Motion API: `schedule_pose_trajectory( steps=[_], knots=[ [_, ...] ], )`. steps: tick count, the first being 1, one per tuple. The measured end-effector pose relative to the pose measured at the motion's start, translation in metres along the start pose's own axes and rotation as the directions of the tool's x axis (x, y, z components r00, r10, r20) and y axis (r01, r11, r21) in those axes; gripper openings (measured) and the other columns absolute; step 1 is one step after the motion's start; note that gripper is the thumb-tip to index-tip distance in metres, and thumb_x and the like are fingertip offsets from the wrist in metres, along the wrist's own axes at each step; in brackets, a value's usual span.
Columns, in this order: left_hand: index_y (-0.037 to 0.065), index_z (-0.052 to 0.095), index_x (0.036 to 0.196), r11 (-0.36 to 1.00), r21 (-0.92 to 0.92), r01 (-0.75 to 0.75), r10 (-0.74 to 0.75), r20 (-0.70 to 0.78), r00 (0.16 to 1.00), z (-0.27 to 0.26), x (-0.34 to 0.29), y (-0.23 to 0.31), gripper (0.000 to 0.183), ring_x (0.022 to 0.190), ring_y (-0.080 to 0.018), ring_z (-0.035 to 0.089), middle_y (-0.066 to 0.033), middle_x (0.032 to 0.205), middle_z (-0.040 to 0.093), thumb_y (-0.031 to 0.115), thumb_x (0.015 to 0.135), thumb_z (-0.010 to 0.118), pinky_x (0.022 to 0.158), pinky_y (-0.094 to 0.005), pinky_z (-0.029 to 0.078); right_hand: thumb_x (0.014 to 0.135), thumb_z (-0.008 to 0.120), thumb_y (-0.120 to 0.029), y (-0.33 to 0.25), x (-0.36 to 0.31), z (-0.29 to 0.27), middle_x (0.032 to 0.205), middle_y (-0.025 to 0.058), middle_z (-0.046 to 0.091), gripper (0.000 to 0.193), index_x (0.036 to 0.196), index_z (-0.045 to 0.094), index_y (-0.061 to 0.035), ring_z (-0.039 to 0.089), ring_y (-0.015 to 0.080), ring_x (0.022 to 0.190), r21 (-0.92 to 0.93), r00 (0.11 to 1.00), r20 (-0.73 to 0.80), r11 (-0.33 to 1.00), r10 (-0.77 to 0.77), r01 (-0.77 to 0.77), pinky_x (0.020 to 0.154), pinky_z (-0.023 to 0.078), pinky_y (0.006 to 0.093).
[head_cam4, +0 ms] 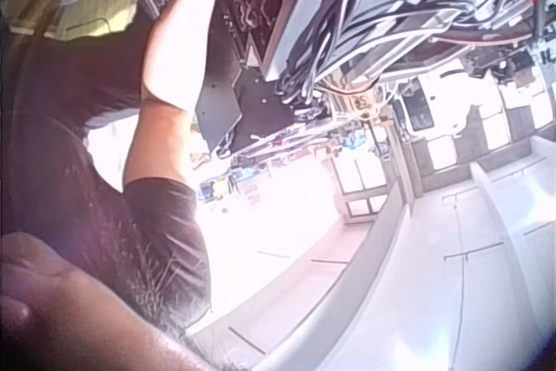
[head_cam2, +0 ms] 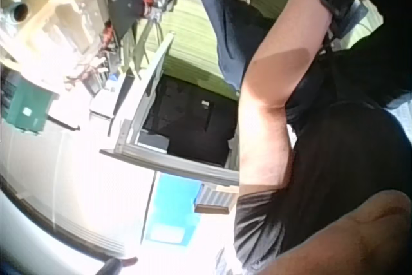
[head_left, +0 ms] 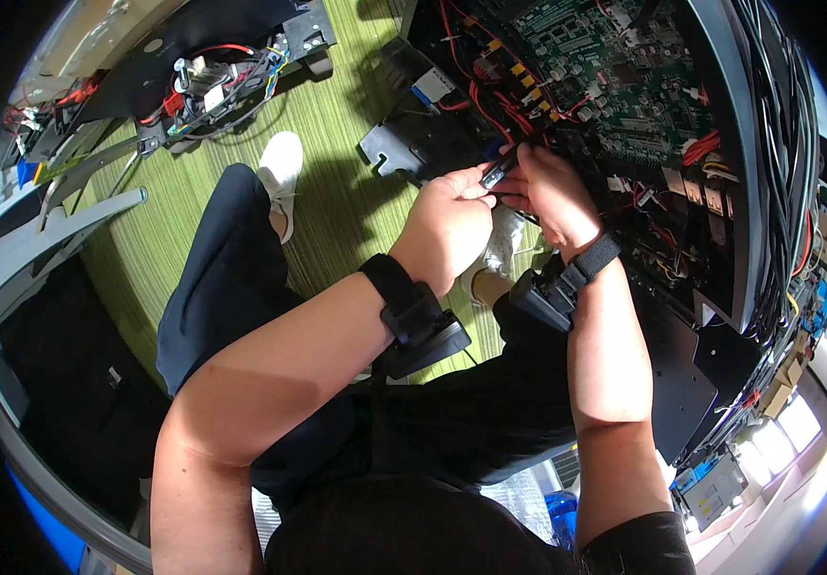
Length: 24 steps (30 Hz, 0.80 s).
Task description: Repairing an electromechanical robot base by managing internal wiring and connectors.
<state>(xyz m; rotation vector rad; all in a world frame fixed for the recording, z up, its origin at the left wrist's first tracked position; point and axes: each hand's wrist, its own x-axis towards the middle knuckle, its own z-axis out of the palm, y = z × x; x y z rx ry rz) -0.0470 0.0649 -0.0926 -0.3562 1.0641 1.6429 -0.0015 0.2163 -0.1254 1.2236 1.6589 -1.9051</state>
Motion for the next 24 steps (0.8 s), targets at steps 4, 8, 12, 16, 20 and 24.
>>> schedule_pose_trajectory(
  steps=[4,8,12,16,20,24],
  knots=[
    [-0.008,0.026,0.136,0.999,-0.025,-0.029,0.029,-0.01,1.0,0.0029,0.0,-0.0021,0.059,0.117,-0.0233,0.047,-0.0193,0.13,0.043,-0.008,0.08,0.044,0.097,-0.0301,0.039,0.097,0.04,-0.028,-0.0002,-0.0003,-0.0038,0.091,0.0064,0.062,0.027,0.106,0.053,-0.006,0.06,0.014,0.081,-0.025,1.0,-0.013,0.999,0.022,-0.022,0.069,0.048,0.0265],
    [-0.005,0.018,0.138,0.999,-0.04,-0.021,0.019,-0.04,0.999,0.0017,0.0005,-0.005,0.065,0.119,-0.0283,0.046,-0.0233,0.133,0.04,-0.009,0.079,0.043,0.1,-0.0338,0.038,0.097,0.04,-0.027,0.0018,-0.0003,0.0014,0.086,0.005,0.061,0.025,0.099,0.052,-0.0054,0.06,0.0137,0.075,-0.06,0.999,-0.04,0.998,-0.021,0.018,0.064,0.046,0.0268],
    [-0.003,0.019,0.138,0.999,-0.05,-0.018,0.016,-0.041,0.999,-0.0024,0.0012,-0.0069,0.064,0.119,-0.0304,0.046,-0.0243,0.132,0.04,-0.01,0.079,0.043,0.1,-0.0352,0.039,0.096,0.039,-0.026,0.001,-0.0012,0.0045,0.079,0.004,0.06,0.025,0.092,0.051,-0.0047,0.06,0.013,0.07,-0.066,0.997,-0.071,0.997,-0.038,0.033,0.061,0.044,0.0271],
    [-0.003,0.022,0.137,0.999,-0.035,-0.014,0.013,-0.028,1.0,0.0002,0.0015,-0.0055,0.062,0.118,-0.0306,0.047,-0.0243,0.131,0.04,-0.011,0.078,0.044,0.099,-0.0358,0.039,0.096,0.04,-0.027,0.0029,0.0013,-0.0003,0.078,0.0036,0.06,0.025,0.093,0.052,-0.0046,0.06,0.0127,0.069,-0.069,0.998,-0.048,0.997,-0.035,0.032,0.061,0.044,0.0269],
    [-0.003,0.022,0.137,0.996,-0.08,-0.041,0.039,-0.021,0.999,-0.0002,-0.0002,-0.0068,0.062,0.116,-0.0313,0.048,-0.0255,0.132,0.039,-0.01,0.079,0.044,0.099,-0.0362,0.04,0.096,0.041,-0.028,0.0002,-0.001,0.003,0.077,0.0028,0.059,0.026,0.095,0.053,-0.005,0.059,0.0124,0.069,-0.017,0.999,-0.041,1.0,-0.014,0.013,0.061,0.044,0.0263],
    [-0.003,0.022,0.137,0.999,-0.043,-0.031,0.03,-0.032,0.999,0.0004,0.0014,-0.0067,0.063,0.116,-0.0319,0.048,-0.0266,0.132,0.038,-0.01,0.079,0.045,0.099,-0.0364,0.04,0.095,0.043,-0.03,0.0002,-0.0018,0.0018,0.078,0.0027,0.059,0.027,0.097,0.053,-0.0048,0.059,0.0118,0.068,-0.023,0.998,-0.053,1.0,-0.023,0.022,0.06,0.044,0.0253]
  ],
)
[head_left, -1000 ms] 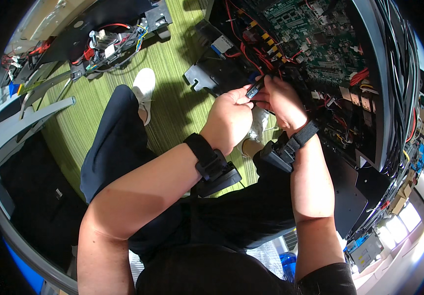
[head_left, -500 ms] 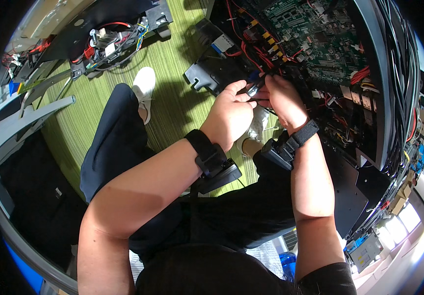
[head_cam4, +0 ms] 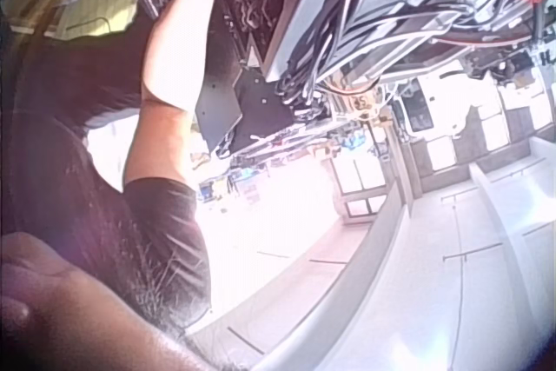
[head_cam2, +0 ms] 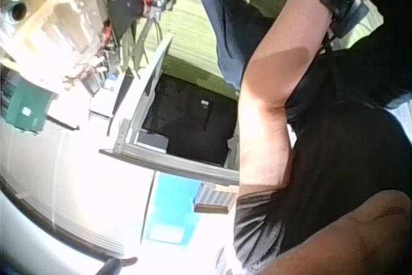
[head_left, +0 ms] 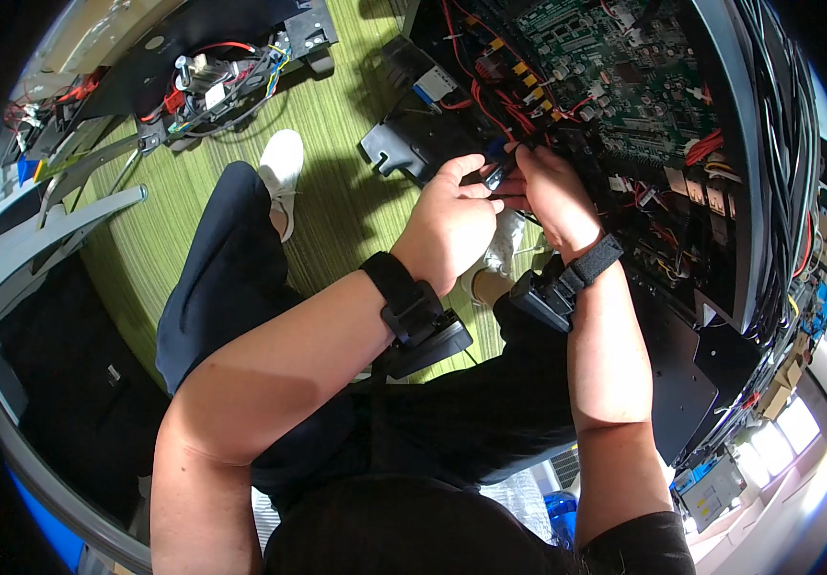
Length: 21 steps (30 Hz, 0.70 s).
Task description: Repairing an electromechanical robot base by managing internal wiring and connectors.
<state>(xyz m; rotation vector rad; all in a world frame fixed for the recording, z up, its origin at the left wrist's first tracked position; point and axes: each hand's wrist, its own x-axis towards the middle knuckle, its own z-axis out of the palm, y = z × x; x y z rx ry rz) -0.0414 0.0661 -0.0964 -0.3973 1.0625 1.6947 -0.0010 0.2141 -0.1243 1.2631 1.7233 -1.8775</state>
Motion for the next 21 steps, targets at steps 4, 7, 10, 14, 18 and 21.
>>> schedule_pose_trajectory(
  steps=[4,7,10,14,18,21],
  knots=[
    [-0.002,0.023,0.137,1.0,0.003,0.011,-0.011,0.001,1.0,-0.0011,0.0016,0.0003,0.062,0.111,-0.0283,0.051,-0.0244,0.127,0.042,-0.01,0.08,0.046,0.096,-0.0342,0.043,0.094,0.045,-0.032,-0.0019,-0.0003,0.0025,0.079,0.0037,0.059,0.03,0.1,0.053,-0.0029,0.058,0.0116,0.066,-0.048,1.0,-0.008,0.999,0.0,0.0,0.058,0.044,0.0256],
    [-0.001,0.024,0.137,1.0,0.006,0.015,-0.015,0.016,1.0,0.0013,-0.0004,0.0011,0.062,0.108,-0.0256,0.053,-0.0224,0.125,0.044,-0.01,0.08,0.046,0.093,-0.0322,0.044,0.093,0.048,-0.033,-0.0009,0.0008,0.002,0.081,0.0051,0.059,0.033,0.101,0.053,-0.001,0.056,0.0114,0.065,-0.089,1.0,-0.006,0.996,-0.029,0.029,0.057,0.044,0.0264],
    [-0.001,0.025,0.137,1.0,-0.001,0.017,-0.017,0.039,0.999,0.0024,-0.002,0.0033,0.062,0.107,-0.0242,0.053,-0.0217,0.124,0.044,-0.009,0.081,0.047,0.092,-0.0307,0.045,0.093,0.049,-0.032,-0.0015,-0.0002,0.0032,0.082,0.0062,0.06,0.033,0.101,0.053,-0.0003,0.056,0.0114,0.066,-0.067,1.0,-0.01,0.997,-0.028,0.027,0.057,0.044,0.0269],
    [0.001,0.024,0.138,1.0,0.015,0.026,-0.026,0.015,1.0,0.0042,-0.0042,0.0064,0.063,0.107,-0.0239,0.053,-0.0229,0.126,0.042,-0.01,0.08,0.048,0.091,-0.0299,0.045,0.092,0.051,-0.032,-0.0003,0.0003,0.005,0.083,0.0065,0.06,0.033,0.103,0.053,-0.0003,0.056,0.0115,0.067,-0.092,0.999,-0.011,0.995,-0.046,0.045,0.058,0.044,0.0265],
    [0.002,0.024,0.138,1.0,0.01,0.023,-0.023,0.022,0.999,0.0041,-0.0021,0.0049,0.064,0.107,-0.0239,0.052,-0.0239,0.128,0.04,-0.009,0.08,0.048,0.09,-0.0298,0.045,0.09,0.053,-0.032,0.0027,0.0027,0.0022,0.083,0.0067,0.06,0.034,0.103,0.053,-0.0003,0.056,0.0123,0.068,-0.109,0.998,-0.011,0.992,-0.062,0.06,0.059,0.045,0.0275],
    [0.001,0.024,0.138,0.999,0.037,0.038,-0.038,-0.004,0.999,0.0053,-0.0041,0.0069,0.064,0.107,-0.024,0.052,-0.0241,0.128,0.04,-0.008,0.08,0.049,0.09,-0.0296,0.045,0.09,0.054,-0.032,0.0058,0.0052,0.001,0.083,0.0077,0.061,0.034,0.103,0.053,0.0,0.056,0.0131,0.069,-0.132,0.998,-0.018,0.989,-0.067,0.064,0.059,0.045,0.0283]
  ],
)
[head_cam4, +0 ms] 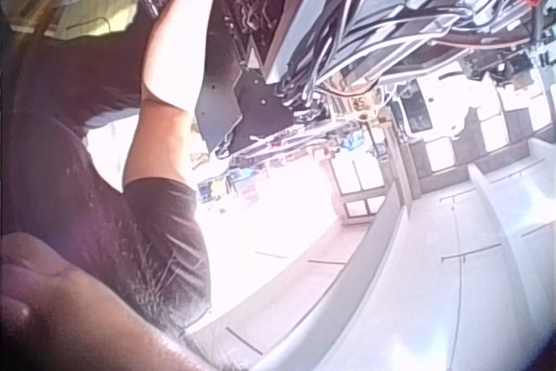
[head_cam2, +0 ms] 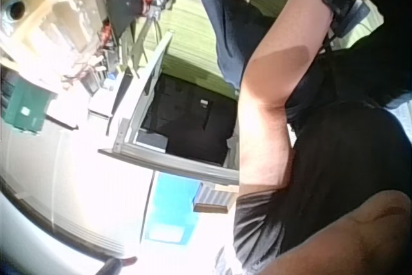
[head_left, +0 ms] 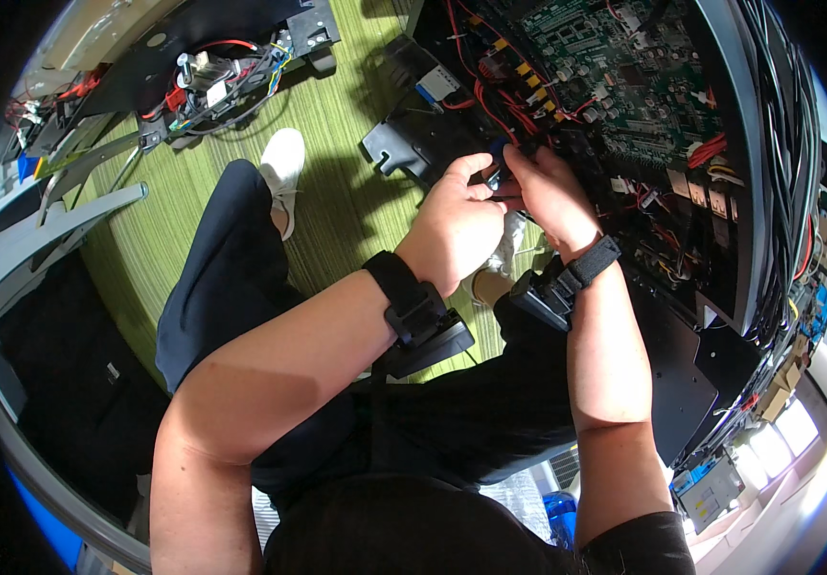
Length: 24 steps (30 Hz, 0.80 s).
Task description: Repairing an electromechanical robot base by managing internal wiring and connectors.
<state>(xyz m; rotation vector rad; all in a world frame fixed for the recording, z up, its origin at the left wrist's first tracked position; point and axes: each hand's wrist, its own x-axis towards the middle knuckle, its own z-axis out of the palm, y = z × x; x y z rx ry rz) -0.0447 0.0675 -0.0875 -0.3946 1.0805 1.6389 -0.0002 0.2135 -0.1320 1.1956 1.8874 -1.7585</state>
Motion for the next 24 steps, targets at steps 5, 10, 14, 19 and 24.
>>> schedule_pose_trajectory(
  steps=[5,10,14,19,24],
  knots=[
    [0.001,0.024,0.138,0.999,0.035,-0.01,0.01,-0.009,1.0,-0.0016,0.0017,-0.0021,0.064,0.107,-0.0229,0.052,-0.023,0.127,0.042,-0.007,0.08,0.049,0.09,-0.0289,0.045,0.09,0.054,-0.032,0.0007,0.0014,0.0009,0.081,0.0086,0.061,0.035,0.102,0.053,0.0005,0.057,0.0136,0.068,-0.027,1.0,-0.012,1.0,0.012,-0.012,0.059,0.045,0.0285],
    [0.001,0.025,0.137,0.999,0.032,-0.018,0.019,-0.015,1.0,-0.0018,0.0017,-0.0023,0.062,0.106,-0.0218,0.052,-0.0216,0.126,0.044,-0.007,0.081,0.049,0.09,-0.0287,0.045,0.09,0.054,-0.032,0.0006,0.0012,0.002,0.08,0.0089,0.061,0.035,0.101,0.053,0.0008,0.057,0.0138,0.068,-0.02,1.0,-0.012,1.0,0.013,-0.013,0.058,0.045,0.0289],
    [0.001,0.025,0.137,0.999,0.05,-0.013,0.015,-0.03,0.999,-0.0006,0.0016,-0.0018,0.061,0.106,-0.0212,0.052,-0.0213,0.125,0.045,-0.007,0.081,0.049,0.09,-0.0285,0.044,0.09,0.053,-0.032,-0.0003,0.0001,0.0026,0.081,0.0091,0.061,0.035,0.102,0.052,0.0013,0.057,0.0138,0.068,-0.021,1.0,-0.007,1.0,0.005,-0.005,0.059,0.045,0.0288],
    [0.001,0.026,0.137,0.997,0.071,-0.014,0.016,-0.031,0.999,-0.0001,0.0009,-0.0011,0.061,0.106,-0.0206,0.052,-0.0207,0.125,0.045,-0.006,0.081,0.05,0.09,-0.0282,0.044,0.09,0.053,-0.032,0.0011,0.0011,0.0018,0.082,0.0096,0.061,0.037,0.103,0.051,0.0024,0.058,0.0143,0.068,-0.005,1.0,0.001,1.0,0.018,-0.018,0.059,0.045,0.0286],
    [0.001,0.027,0.136,0.998,0.054,-0.02,0.021,-0.013,1.0,-0.0001,-0.0009,-0.0008,0.059,0.106,-0.0204,0.053,-0.0198,0.124,0.046,-0.005,0.082,0.05,0.089,-0.0282,0.044,0.091,0.052,-0.031,0.0001,0.0009,0.0008,0.083,0.0115,0.061,0.039,0.105,0.049,0.0052,0.059,0.0153,0.07,-0.071,1.0,-0.01,0.997,0.021,-0.022,0.061,0.046,0.0294]
  ],
)
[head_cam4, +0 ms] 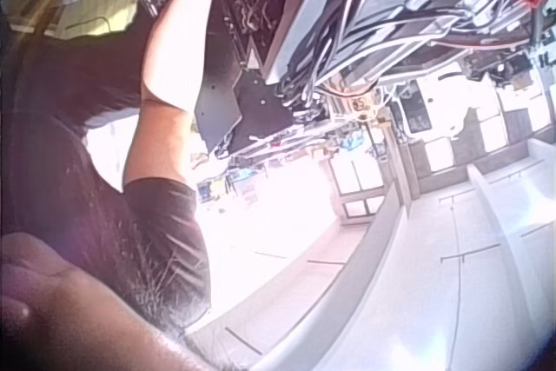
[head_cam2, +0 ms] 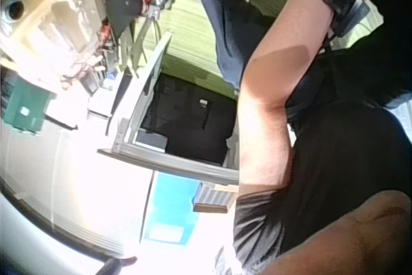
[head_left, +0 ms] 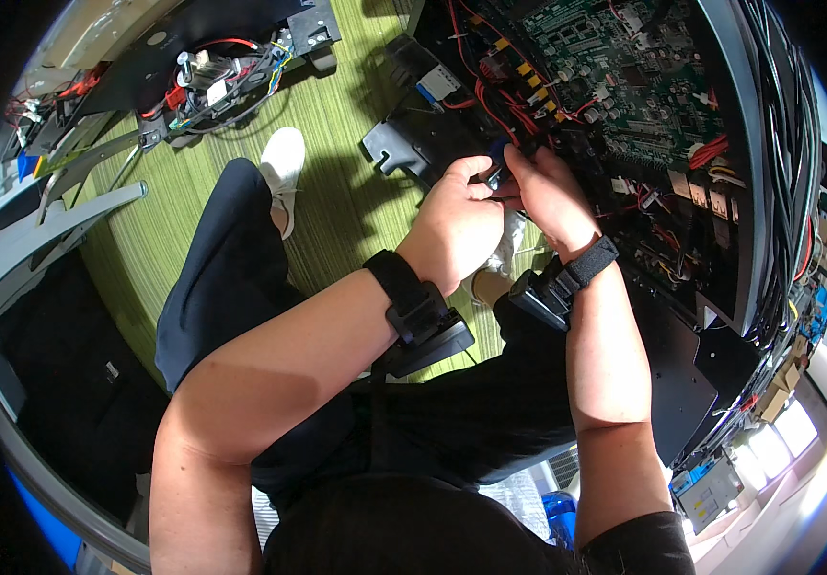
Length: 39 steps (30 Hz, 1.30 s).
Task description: Repairing an electromechanical robot base by managing internal wiring and connectors.
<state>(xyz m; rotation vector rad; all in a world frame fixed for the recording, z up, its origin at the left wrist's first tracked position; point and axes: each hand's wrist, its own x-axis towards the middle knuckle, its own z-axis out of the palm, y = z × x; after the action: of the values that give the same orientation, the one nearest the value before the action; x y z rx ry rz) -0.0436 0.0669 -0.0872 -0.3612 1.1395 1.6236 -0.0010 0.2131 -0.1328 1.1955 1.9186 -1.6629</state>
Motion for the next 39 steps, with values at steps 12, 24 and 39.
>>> schedule_pose_trajectory(
  steps=[12,24,39],
  knots=[
    [0.001,0.034,0.132,0.994,0.107,0.022,-0.016,-0.056,0.998,-0.006,-0.004,-0.004,0.051,0.1,-0.017,0.053,-0.0143,0.119,0.05,-0.001,0.084,0.05,0.085,-0.0263,0.045,0.092,0.051,-0.03,0.0,-0.003,0.003,0.083,0.013,0.062,0.036,0.1,0.052,0.005,0.062,0.0195,0.072,-0.272,1.0,0.004,0.962,0.013,-0.012,0.065,0.046,0.0298],
    [-0.001,0.039,0.125,0.975,0.215,-0.057,0.07,-0.054,0.996,-0.025,0.005,-0.017,0.041,0.083,-0.0111,0.054,-0.0074,0.104,0.056,-0.002,0.085,0.044,0.074,-0.025,0.046,0.092,0.054,-0.028,-0.012,-0.034,0.037,0.063,0.0025,0.058,0.03,0.078,0.055,-0.0003,0.053,0.0082,0.058,0.007,0.967,0.193,0.986,-0.166,0.167,0.052,0.043,0.0275],
    [-0.003,0.036,0.105,1.0,-0.006,0.009,-0.01,-0.14,0.99,-0.013,-0.008,-0.001,0.024,0.093,-0.0216,0.056,-0.0116,0.099,0.05,-0.001,0.085,0.048,0.085,-0.0346,0.049,0.074,0.069,-0.025,0.0,-0.037,-0.004,0.078,0.0127,0.062,0.023,0.081,0.06,-0.005,0.061,0.03,0.075,-0.991,0.885,-0.068,0.131,-0.461,-0.008,0.069,0.046,0.0391]
  ],
)
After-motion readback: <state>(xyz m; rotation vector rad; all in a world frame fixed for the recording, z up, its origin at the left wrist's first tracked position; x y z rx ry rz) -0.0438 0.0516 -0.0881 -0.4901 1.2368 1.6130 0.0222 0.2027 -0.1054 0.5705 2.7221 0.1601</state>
